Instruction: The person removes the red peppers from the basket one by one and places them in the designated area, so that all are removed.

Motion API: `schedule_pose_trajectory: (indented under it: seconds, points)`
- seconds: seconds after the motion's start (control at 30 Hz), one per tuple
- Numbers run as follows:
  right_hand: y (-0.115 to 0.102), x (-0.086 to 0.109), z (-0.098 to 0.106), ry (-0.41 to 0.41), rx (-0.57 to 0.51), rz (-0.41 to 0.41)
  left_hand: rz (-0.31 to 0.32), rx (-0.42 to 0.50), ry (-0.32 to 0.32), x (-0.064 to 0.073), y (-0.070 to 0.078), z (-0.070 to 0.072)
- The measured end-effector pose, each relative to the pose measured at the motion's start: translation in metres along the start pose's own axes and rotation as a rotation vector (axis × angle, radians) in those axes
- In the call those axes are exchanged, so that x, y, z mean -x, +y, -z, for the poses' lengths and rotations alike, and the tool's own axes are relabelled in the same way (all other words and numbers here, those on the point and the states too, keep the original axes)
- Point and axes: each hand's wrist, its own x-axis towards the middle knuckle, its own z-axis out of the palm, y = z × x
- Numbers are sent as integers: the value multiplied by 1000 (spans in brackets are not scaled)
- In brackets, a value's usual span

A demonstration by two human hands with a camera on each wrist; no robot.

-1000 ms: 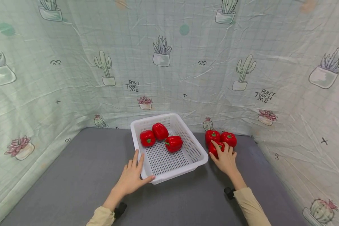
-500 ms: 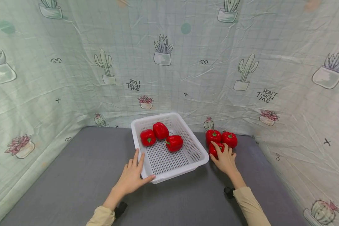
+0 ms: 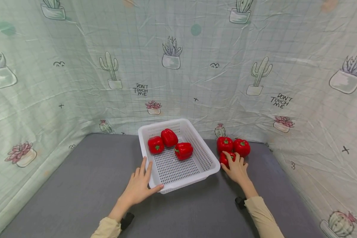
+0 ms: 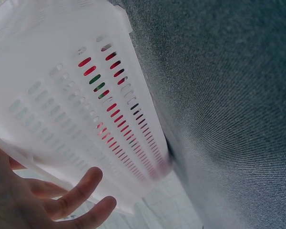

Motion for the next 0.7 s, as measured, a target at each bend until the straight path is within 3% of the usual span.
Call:
schedule_pose_trajectory:
  seconds: [0.7]
  points:
    - [11,-1,-4,-21,40,3,9,1,-12,-1,-1,-1]
